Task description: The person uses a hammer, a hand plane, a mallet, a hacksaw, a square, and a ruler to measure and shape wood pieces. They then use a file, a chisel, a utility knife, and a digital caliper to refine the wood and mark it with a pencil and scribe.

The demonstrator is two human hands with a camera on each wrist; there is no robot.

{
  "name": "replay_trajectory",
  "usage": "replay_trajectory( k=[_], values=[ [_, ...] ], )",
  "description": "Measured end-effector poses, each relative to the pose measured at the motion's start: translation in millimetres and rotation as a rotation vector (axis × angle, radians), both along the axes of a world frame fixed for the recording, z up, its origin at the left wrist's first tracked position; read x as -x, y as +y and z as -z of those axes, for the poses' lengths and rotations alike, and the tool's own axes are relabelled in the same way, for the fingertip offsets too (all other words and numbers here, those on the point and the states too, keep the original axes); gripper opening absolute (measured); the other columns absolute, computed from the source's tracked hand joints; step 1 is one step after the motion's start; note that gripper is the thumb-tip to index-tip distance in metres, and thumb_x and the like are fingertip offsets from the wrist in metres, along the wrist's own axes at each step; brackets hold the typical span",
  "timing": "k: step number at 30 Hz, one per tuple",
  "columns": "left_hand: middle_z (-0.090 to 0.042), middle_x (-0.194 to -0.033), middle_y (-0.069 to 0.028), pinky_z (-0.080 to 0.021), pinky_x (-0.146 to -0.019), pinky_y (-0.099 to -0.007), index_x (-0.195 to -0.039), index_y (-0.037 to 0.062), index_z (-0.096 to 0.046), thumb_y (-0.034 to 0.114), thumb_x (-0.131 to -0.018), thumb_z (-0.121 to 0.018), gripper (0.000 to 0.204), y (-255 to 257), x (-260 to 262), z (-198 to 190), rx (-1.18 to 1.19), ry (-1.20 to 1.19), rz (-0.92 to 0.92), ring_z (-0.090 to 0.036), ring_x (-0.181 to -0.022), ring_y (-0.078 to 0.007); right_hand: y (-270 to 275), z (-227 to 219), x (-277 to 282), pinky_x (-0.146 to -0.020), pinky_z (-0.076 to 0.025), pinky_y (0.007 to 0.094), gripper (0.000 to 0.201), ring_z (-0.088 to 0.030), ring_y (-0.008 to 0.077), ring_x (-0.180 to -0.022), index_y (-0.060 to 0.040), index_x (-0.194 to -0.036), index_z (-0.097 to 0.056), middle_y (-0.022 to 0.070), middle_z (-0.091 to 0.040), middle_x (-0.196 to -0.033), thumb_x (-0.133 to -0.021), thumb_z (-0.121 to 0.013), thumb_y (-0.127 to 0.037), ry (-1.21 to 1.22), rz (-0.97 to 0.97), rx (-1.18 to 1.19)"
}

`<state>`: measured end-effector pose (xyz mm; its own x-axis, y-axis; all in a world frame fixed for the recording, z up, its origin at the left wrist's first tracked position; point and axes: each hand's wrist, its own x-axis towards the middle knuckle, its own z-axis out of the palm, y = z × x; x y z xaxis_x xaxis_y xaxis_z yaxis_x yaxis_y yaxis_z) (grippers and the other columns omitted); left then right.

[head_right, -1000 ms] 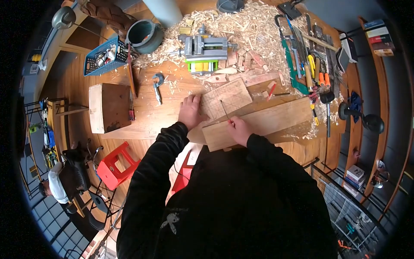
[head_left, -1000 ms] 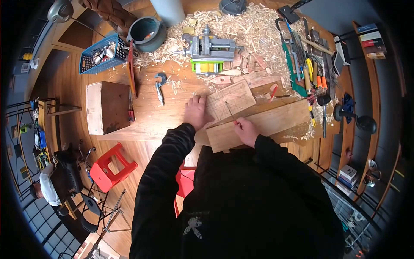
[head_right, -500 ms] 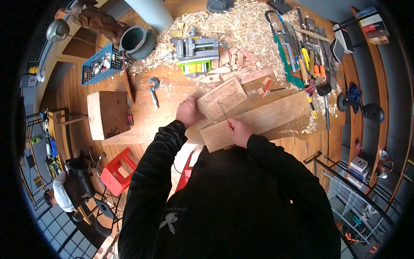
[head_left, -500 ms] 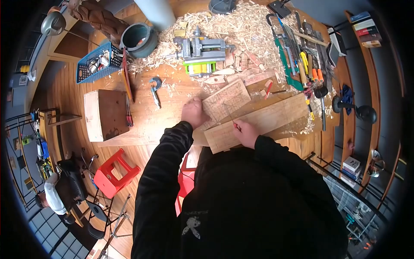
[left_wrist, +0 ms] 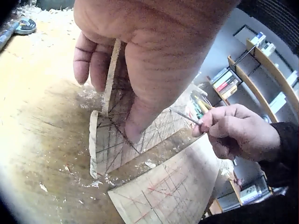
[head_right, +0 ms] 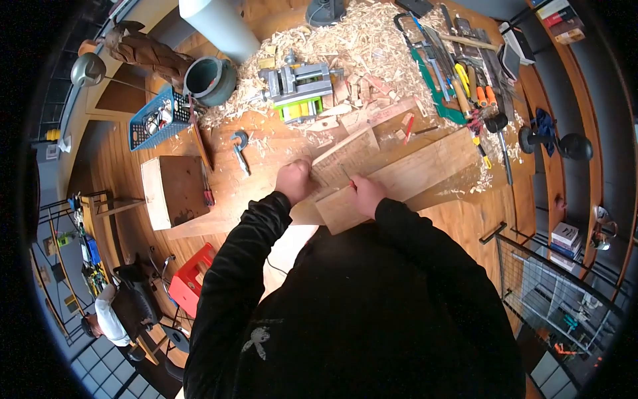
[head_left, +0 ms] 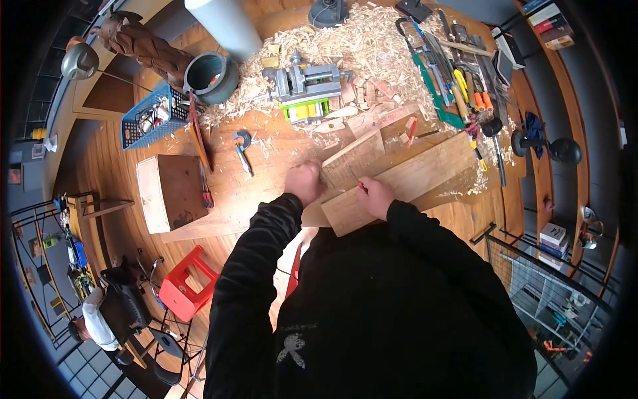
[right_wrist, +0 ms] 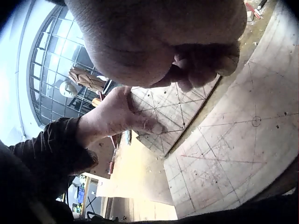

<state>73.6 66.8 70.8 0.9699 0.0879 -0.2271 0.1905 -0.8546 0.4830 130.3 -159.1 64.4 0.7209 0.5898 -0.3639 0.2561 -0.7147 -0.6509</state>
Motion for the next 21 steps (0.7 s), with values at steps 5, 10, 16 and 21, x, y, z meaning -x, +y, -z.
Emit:
replay_trajectory(
  k=[5, 10, 16, 21],
  values=[
    [-0.066, -0.086, -0.0217, -0.054, -0.073, -0.0449, -0.092, 0.0011, -0.056, 0.024, -0.064, -0.080, 0.044, 2.4, 4.9, 4.6, 0.009, -0.031, 0.008, -0.066, -0.082, -0.0387, -11.1, 13.3, 15.7, -0.069, -0.048, 0.0490, 0.019, -0.063, 0.0397, -0.080, -0.0051, -0.092, -0.059, 0.0206, -0.065, -0.082, -0.090, -0.055, -0.023, 0.064, -0.001, -0.073],
    [-0.065, -0.084, -0.0219, -0.054, -0.071, -0.0451, -0.092, 0.0015, -0.056, 0.026, -0.066, -0.079, 0.042, 2.5, 7.8, 4.2, -0.013, -0.043, 0.086, -0.066, -0.079, -0.0385, 4.1, 5.8, 14.0, -0.070, -0.049, 0.0476, 0.019, -0.061, 0.0411, -0.081, -0.0052, -0.091, -0.058, 0.0204, -0.064, -0.083, -0.092, -0.054, -0.024, 0.040, 0.137, -0.121],
    [-0.066, -0.084, -0.0196, -0.054, -0.071, -0.0438, -0.091, 0.0031, -0.058, 0.020, -0.070, -0.073, 0.031, -2.1, 7.0, 11.6, -0.034, -0.053, 0.119, -0.066, -0.078, -0.0368, -9.5, -3.7, 29.5, -0.069, -0.048, 0.0488, 0.020, -0.060, 0.0423, -0.081, -0.0052, -0.090, -0.058, 0.0203, -0.063, -0.084, -0.094, -0.051, -0.024, -0.020, 0.148, -0.162],
    [-0.065, -0.083, -0.0203, -0.053, -0.071, -0.0449, -0.090, 0.0030, -0.057, 0.022, -0.068, -0.076, 0.035, -2.3, 7.8, 7.7, -0.010, -0.054, 0.132, -0.066, -0.078, -0.0376, -3.3, 1.0, 29.5, -0.072, -0.049, 0.0486, 0.022, -0.061, 0.0419, -0.082, -0.0066, -0.095, -0.060, 0.0198, -0.064, -0.086, -0.094, -0.051, -0.026, -0.027, 0.165, -0.081]
  ],
)
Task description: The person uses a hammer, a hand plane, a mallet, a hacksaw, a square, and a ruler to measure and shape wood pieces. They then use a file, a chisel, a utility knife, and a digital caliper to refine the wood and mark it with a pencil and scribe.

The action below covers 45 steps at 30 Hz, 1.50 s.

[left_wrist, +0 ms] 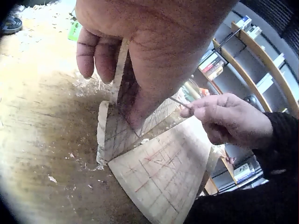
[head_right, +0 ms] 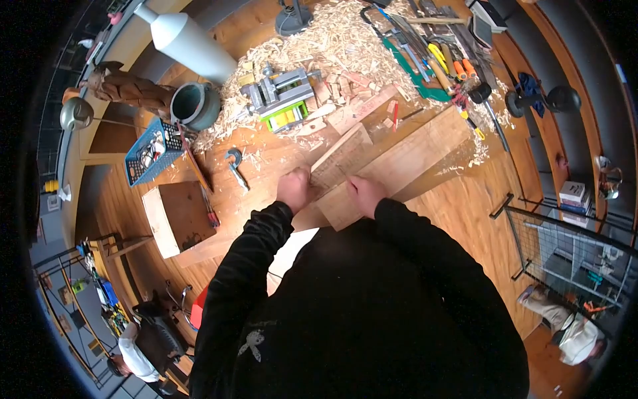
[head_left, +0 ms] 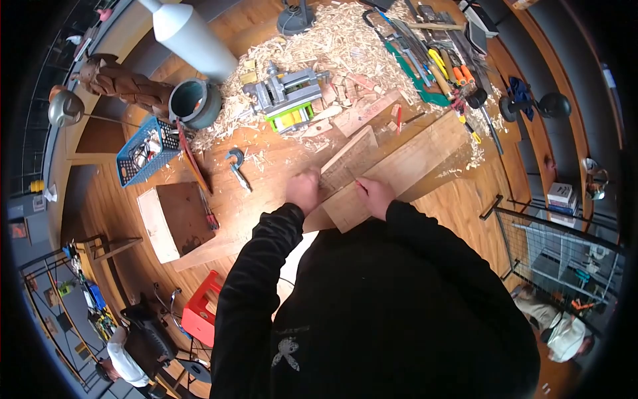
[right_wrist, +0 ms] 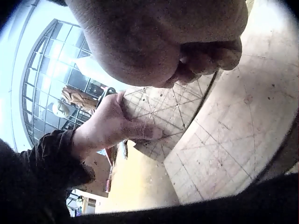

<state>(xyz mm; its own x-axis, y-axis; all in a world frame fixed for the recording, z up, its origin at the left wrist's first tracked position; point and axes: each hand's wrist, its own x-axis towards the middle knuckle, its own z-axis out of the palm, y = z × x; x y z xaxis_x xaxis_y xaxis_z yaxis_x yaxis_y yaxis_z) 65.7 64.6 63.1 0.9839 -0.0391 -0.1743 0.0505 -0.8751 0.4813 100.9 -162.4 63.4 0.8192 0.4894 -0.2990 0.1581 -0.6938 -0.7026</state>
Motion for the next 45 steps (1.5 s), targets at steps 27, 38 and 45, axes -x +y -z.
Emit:
replay_trajectory(
  k=[27, 38, 45],
  values=[
    [-0.065, -0.080, -0.0188, -0.054, -0.066, -0.0448, -0.087, 0.0028, -0.056, 0.022, -0.068, -0.077, 0.034, -15.9, 1.3, -6.3, -0.050, -0.046, 0.054, -0.065, -0.073, -0.0370, -17.5, 4.2, 17.2, -0.068, -0.048, 0.0467, 0.020, -0.061, 0.0394, -0.079, -0.0057, -0.090, -0.059, 0.0187, -0.063, -0.082, -0.092, -0.054, -0.025, 0.040, 0.113, -0.049],
    [-0.064, -0.079, -0.0190, -0.054, -0.065, -0.0457, -0.085, 0.0034, -0.056, 0.022, -0.069, -0.077, 0.032, -20.8, 7.3, -6.7, -0.109, -0.073, 0.029, -0.065, -0.071, -0.0374, -20.9, -20.1, 10.1, -0.070, -0.048, 0.0460, 0.019, -0.062, 0.0382, -0.080, -0.0058, -0.086, -0.063, 0.0178, -0.064, -0.084, -0.087, -0.056, -0.024, 0.207, 0.148, -0.052],
    [-0.063, -0.079, -0.0182, -0.054, -0.064, -0.0449, -0.085, 0.0040, -0.057, 0.022, -0.068, -0.076, 0.031, -24.3, 10.1, -3.2, -0.153, -0.093, 0.049, -0.065, -0.070, -0.0365, -33.1, -2.7, 21.8, -0.072, -0.048, 0.0477, 0.020, -0.062, 0.0377, -0.083, -0.0085, -0.088, -0.064, 0.0161, -0.065, -0.085, -0.088, -0.054, -0.026, 0.046, 0.077, -0.015]
  ],
)
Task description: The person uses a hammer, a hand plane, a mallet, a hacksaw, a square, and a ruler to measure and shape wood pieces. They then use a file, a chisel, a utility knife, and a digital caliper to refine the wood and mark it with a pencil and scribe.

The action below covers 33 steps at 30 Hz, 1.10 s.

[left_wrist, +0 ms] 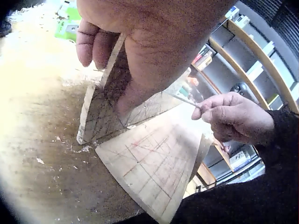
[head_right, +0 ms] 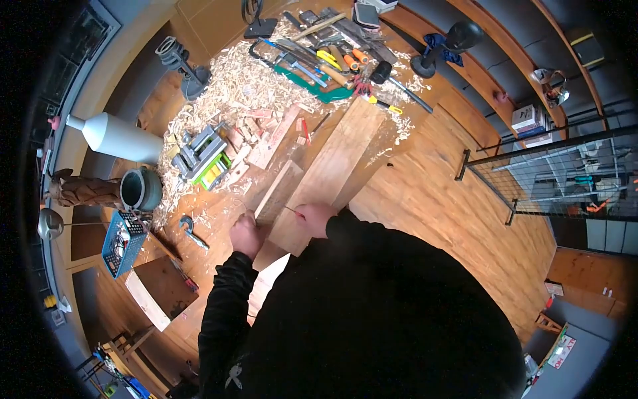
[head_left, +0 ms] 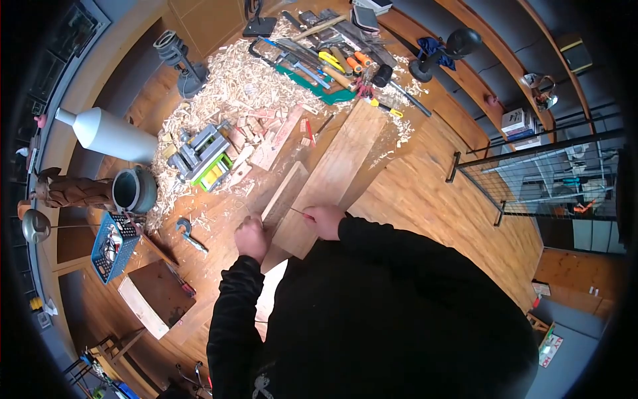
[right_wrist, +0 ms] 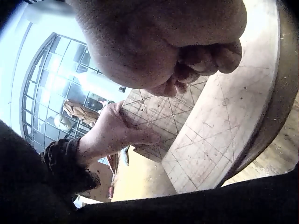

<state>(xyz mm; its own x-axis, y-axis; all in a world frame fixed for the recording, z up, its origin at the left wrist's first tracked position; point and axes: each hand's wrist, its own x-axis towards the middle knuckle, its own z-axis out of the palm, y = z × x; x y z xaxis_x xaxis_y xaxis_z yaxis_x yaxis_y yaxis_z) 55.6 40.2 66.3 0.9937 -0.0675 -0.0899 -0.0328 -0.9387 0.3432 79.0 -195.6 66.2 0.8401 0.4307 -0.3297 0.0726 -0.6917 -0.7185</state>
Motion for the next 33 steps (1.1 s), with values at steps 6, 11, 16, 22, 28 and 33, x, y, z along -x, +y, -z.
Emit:
replay_trajectory(
  k=[6, 11, 16, 22, 28, 33],
  values=[
    [-0.063, -0.079, -0.0169, -0.054, -0.063, -0.0451, -0.085, 0.0043, -0.058, 0.021, -0.068, -0.076, 0.030, 2.1, -0.4, -3.5, -0.004, -0.012, 0.000, -0.065, -0.068, -0.0364, 16.8, -15.3, -14.8, -0.074, -0.049, 0.0458, 0.020, -0.062, 0.0382, -0.083, -0.0083, -0.091, -0.064, 0.0178, -0.065, -0.087, -0.088, -0.055, -0.026, 0.162, 0.036, -0.054],
    [-0.061, -0.078, -0.0164, -0.054, -0.064, -0.0446, -0.082, 0.0048, -0.058, 0.017, -0.068, -0.072, 0.023, 2.6, 0.7, 3.0, -0.032, -0.003, -0.029, -0.065, -0.070, -0.0355, 8.9, 14.3, -4.6, -0.071, -0.049, 0.0461, 0.018, -0.062, 0.0376, -0.079, -0.0071, -0.088, -0.063, 0.0175, -0.064, -0.083, -0.088, -0.055, -0.023, 0.018, 0.014, -0.088],
    [-0.062, -0.080, -0.0167, -0.053, -0.064, -0.0441, -0.081, 0.0052, -0.057, 0.015, -0.069, -0.070, 0.020, 13.1, -1.4, 0.1, -0.053, 0.015, -0.043, -0.064, -0.071, -0.0352, 13.0, 12.6, -16.3, -0.066, -0.047, 0.0432, 0.018, -0.061, 0.0352, -0.075, -0.0036, -0.083, -0.061, 0.0171, -0.062, -0.078, -0.088, -0.057, -0.021, 0.006, -0.032, -0.082],
    [-0.062, -0.080, -0.0169, -0.053, -0.063, -0.0442, -0.082, 0.0059, -0.057, 0.020, -0.070, -0.073, 0.024, 12.6, -0.7, -0.2, -0.055, 0.011, -0.030, -0.065, -0.070, -0.0346, 17.1, 8.8, -13.9, -0.067, -0.048, 0.0403, 0.020, -0.061, 0.0353, -0.076, -0.0032, -0.088, -0.061, 0.0184, -0.063, -0.081, -0.092, -0.054, -0.022, 0.260, 0.123, -0.281],
    [-0.062, -0.079, -0.0168, -0.053, -0.063, -0.0447, -0.080, 0.0057, -0.057, 0.018, -0.070, -0.071, 0.022, 13.8, -3.5, -1.1, -0.035, 0.057, -0.082, -0.065, -0.070, -0.0347, 24.4, 13.3, -3.0, -0.067, -0.048, 0.0394, 0.017, -0.062, 0.0355, -0.074, -0.0035, -0.093, -0.059, 0.0196, -0.062, -0.079, -0.093, -0.054, -0.020, -0.102, 0.091, -0.221],
    [-0.063, -0.080, -0.0170, -0.053, -0.065, -0.0450, -0.082, 0.0059, -0.059, 0.019, -0.070, -0.071, 0.021, 13.9, -4.9, -1.6, -0.014, 0.082, -0.089, -0.065, -0.071, -0.0355, 25.3, 11.6, -7.5, -0.066, -0.049, 0.0397, 0.016, -0.061, 0.0364, -0.073, -0.0031, -0.091, -0.059, 0.0198, -0.062, -0.079, -0.092, -0.055, -0.018, -0.049, 0.087, -0.210]
  ],
)
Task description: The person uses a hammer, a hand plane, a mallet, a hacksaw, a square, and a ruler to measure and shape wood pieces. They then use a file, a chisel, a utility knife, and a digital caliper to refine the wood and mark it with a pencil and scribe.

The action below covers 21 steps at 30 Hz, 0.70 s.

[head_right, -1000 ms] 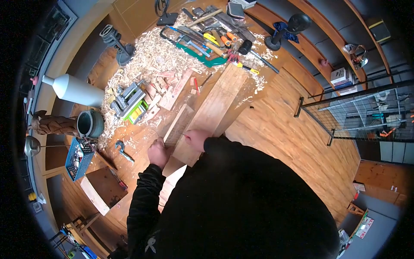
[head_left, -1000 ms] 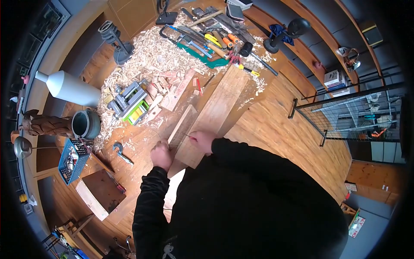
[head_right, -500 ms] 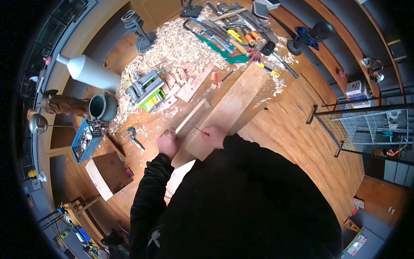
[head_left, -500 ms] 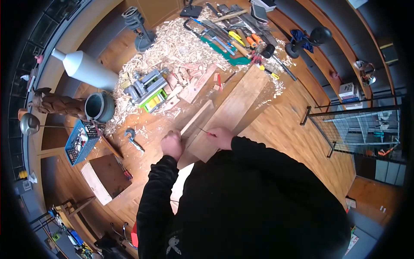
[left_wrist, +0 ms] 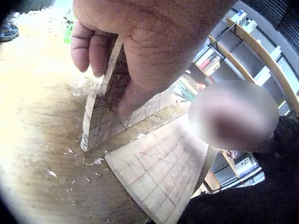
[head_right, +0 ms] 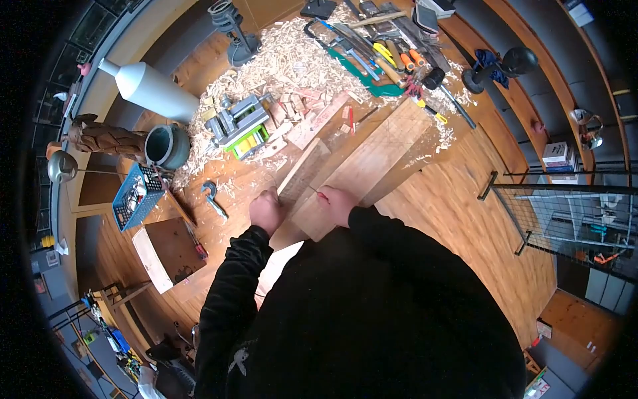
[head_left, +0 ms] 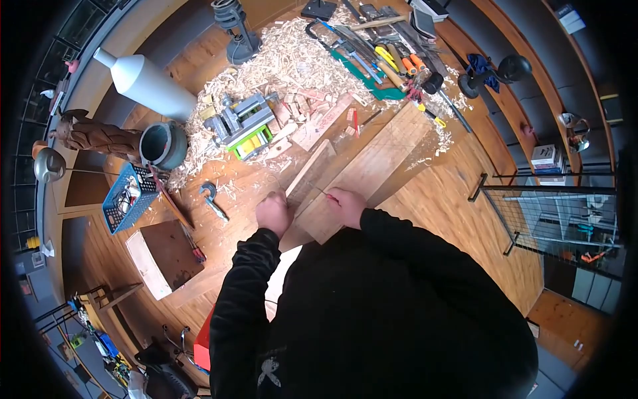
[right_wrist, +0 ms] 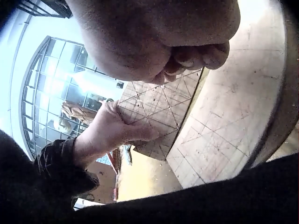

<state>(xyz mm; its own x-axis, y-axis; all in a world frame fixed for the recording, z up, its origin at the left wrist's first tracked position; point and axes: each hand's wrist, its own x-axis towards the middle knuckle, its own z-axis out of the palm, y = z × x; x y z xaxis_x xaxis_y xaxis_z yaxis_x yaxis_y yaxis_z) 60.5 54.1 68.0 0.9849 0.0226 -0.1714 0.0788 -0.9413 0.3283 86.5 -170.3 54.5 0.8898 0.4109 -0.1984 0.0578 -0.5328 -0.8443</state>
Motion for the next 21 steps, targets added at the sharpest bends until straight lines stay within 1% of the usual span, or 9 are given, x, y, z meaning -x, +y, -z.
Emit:
replay_trajectory(
  k=[3, 5, 6, 8, 10, 13, 16, 19, 21],
  values=[
    [-0.064, -0.080, -0.0175, -0.054, -0.066, -0.0446, -0.083, 0.0052, -0.060, 0.021, -0.071, -0.071, 0.023, 0.1, -1.0, -5.2, 0.015, 0.046, -0.032, -0.065, -0.073, -0.0353, 3.6, 4.9, -3.3, -0.066, -0.049, 0.0401, 0.015, -0.062, 0.0364, -0.073, -0.0030, -0.091, -0.059, 0.0195, -0.062, -0.078, -0.092, -0.056, -0.017, -0.047, 0.010, -0.023],
    [-0.064, -0.081, -0.0177, -0.054, -0.066, -0.0445, -0.083, 0.0050, -0.060, 0.021, -0.071, -0.072, 0.024, -0.5, -1.0, 1.0, 0.007, 0.029, -0.005, -0.066, -0.073, -0.0353, -1.9, 1.9, -1.5, -0.065, -0.049, 0.0403, 0.015, -0.062, 0.0365, -0.073, -0.0030, -0.091, -0.059, 0.0193, -0.061, -0.078, -0.091, -0.057, -0.017, -0.062, 0.008, -0.039],
    [-0.064, -0.081, -0.0179, -0.054, -0.066, -0.0444, -0.083, 0.0047, -0.060, 0.022, -0.071, -0.072, 0.024, -1.5, -1.2, 2.4, 0.003, 0.010, 0.018, -0.066, -0.073, -0.0352, -12.3, -4.7, 1.8, -0.066, -0.049, 0.0406, 0.015, -0.062, 0.0367, -0.074, -0.0031, -0.091, -0.059, 0.0192, -0.062, -0.079, -0.092, -0.057, -0.018, -0.041, -0.004, -0.002],
    [-0.064, -0.080, -0.0178, -0.054, -0.066, -0.0445, -0.082, 0.0048, -0.060, 0.022, -0.071, -0.072, 0.024, -1.8, 0.2, 2.2, 0.007, 0.018, -0.006, -0.066, -0.072, -0.0353, -18.6, -9.0, 3.1, -0.067, -0.049, 0.0409, 0.015, -0.062, 0.0369, -0.076, -0.0032, -0.091, -0.059, 0.0192, -0.062, -0.080, -0.092, -0.057, -0.018, -0.018, -0.023, 0.038],
    [-0.064, -0.080, -0.0177, -0.054, -0.066, -0.0446, -0.081, 0.0048, -0.060, 0.022, -0.071, -0.072, 0.023, -3.2, -0.3, 0.1, 0.007, 0.023, -0.021, -0.066, -0.071, -0.0353, -18.9, -7.1, 1.4, -0.068, -0.049, 0.0412, 0.015, -0.062, 0.0374, -0.079, -0.0038, -0.093, -0.059, 0.0190, -0.063, -0.083, -0.092, -0.057, -0.019, -0.070, -0.048, 0.087],
    [-0.065, -0.080, -0.0176, -0.054, -0.066, -0.0451, -0.080, 0.0053, -0.061, 0.020, -0.071, -0.071, 0.021, -6.0, 0.4, -2.2, 0.005, 0.002, -0.012, -0.066, -0.070, -0.0355, -1.6, 4.0, -5.9, -0.068, -0.049, 0.0404, 0.015, -0.062, 0.0372, -0.079, -0.0048, -0.096, -0.060, 0.0185, -0.063, -0.084, -0.092, -0.057, -0.019, -0.057, 0.001, 0.015],
    [-0.065, -0.080, -0.0178, -0.054, -0.066, -0.0450, -0.079, 0.0056, -0.061, 0.020, -0.071, -0.070, 0.018, -3.5, -1.0, -1.1, 0.024, 0.025, -0.037, -0.066, -0.071, -0.0354, -9.5, -11.6, -4.7, -0.071, -0.049, 0.0437, 0.017, -0.062, 0.0403, -0.083, -0.0045, -0.096, -0.058, 0.0216, -0.063, -0.085, -0.093, -0.054, -0.021, 0.011, -0.034, 0.036],
    [-0.065, -0.081, -0.0182, -0.054, -0.065, -0.0452, -0.080, 0.0057, -0.062, 0.019, -0.072, -0.068, 0.016, -4.1, 2.5, 4.5, 0.036, -0.013, -0.041, -0.066, -0.071, -0.0356, -25.3, -14.4, 3.3, -0.069, -0.049, 0.0428, 0.016, -0.062, 0.0401, -0.082, -0.0048, -0.095, -0.058, 0.0212, -0.063, -0.084, -0.093, -0.054, -0.020, -0.036, -0.033, 0.014],
    [-0.065, -0.079, -0.0179, -0.054, -0.065, -0.0456, -0.083, 0.0061, -0.062, 0.019, -0.074, -0.066, 0.016, -4.9, 5.0, 7.0, 0.026, 0.002, -0.011, -0.066, -0.071, -0.0358, -16.5, -14.2, -1.9, -0.068, -0.049, 0.0429, 0.016, -0.062, 0.0405, -0.081, -0.0058, -0.096, -0.060, 0.0209, -0.063, -0.084, -0.092, -0.056, -0.021, -0.003, -0.060, 0.036]
  ],
)
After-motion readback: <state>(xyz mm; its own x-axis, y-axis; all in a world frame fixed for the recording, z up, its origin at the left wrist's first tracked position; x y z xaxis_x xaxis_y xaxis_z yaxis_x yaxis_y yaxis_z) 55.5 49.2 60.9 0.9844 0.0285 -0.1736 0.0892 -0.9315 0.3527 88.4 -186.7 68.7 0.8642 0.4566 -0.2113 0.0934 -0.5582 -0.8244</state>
